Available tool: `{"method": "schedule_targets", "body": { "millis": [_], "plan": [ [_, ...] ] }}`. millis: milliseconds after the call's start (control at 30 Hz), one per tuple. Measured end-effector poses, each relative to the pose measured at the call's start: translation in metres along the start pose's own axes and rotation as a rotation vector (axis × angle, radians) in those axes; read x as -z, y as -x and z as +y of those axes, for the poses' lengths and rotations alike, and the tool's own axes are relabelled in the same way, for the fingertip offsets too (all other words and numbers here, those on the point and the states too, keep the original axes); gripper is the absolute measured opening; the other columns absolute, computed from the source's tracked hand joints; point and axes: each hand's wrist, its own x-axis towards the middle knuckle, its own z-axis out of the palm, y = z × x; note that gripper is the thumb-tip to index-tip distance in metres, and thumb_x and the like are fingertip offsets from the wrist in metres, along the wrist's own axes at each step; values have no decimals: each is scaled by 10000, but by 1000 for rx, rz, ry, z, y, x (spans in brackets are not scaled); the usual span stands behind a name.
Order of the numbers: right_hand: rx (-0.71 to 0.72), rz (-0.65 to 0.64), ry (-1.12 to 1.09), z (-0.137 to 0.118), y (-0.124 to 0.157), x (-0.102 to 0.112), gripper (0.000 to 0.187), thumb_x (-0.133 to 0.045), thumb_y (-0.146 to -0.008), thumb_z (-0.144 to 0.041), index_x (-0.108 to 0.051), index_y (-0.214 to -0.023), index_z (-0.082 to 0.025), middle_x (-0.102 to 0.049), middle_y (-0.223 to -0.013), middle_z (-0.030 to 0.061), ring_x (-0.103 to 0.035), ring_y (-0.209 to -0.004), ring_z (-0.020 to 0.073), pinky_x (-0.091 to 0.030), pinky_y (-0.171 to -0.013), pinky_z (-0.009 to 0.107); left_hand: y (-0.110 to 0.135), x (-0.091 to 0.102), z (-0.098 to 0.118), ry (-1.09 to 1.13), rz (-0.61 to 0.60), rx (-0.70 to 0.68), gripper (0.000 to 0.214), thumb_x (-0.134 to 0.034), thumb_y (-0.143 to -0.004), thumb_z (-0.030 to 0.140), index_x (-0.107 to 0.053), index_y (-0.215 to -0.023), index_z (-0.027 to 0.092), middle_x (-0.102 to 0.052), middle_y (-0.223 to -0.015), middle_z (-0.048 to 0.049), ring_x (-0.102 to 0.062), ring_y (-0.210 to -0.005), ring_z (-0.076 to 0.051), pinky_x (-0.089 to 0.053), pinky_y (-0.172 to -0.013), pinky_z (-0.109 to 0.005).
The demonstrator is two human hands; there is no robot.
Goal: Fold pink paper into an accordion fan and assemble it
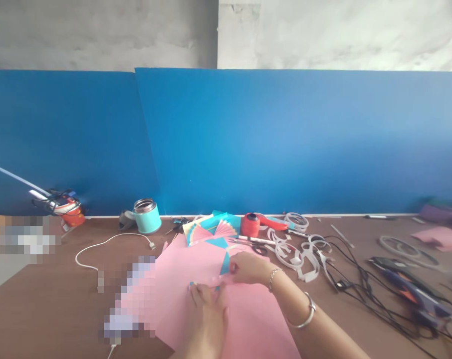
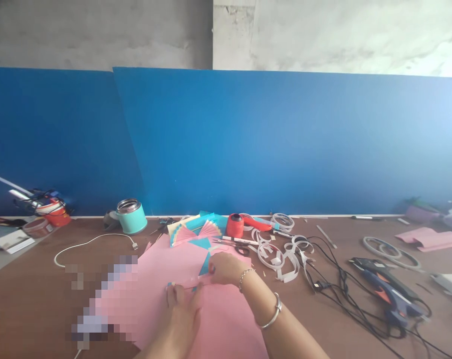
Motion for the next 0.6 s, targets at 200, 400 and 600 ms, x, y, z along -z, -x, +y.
{"method": "schedule_targets", "body": {
  "millis": [200,400,600],
  "plan": [
    [-63,30,-60,17,22,1,294,-620,-603,-175,-682,-886,-225,-676,-928,25,-594,-860,209,-381,-629,249,-4,4,-22,21,-53,24,433,-541,-828,337,-553,-1260,346,-513,-1274,-132,-475,-1131,-398,-318,-942,-580],
    [-73,121,-378,34,26,-27,180,-640,-658,-292,-674,-799,-184,-675,-764,2,-579,-687,145,-377,-561,216,-7,14,-38,89,-79,-201,451,-400,-884,218,-504,-1322,240,-539,-1315,-105,-436,-1223,-335,-297,-1034,-535],
    [-78,187,-431,47,24,-35,170,-534,-730,-204,-700,-752,-173,-694,-774,14,-595,-716,152,-403,-597,223,-8,6,-18,54,-49,-201,452,-444,-882,272,-513,-1310,147,-562,-1213,-169,-486,-1151,-313,-370,-978,-453]
  ]
}}
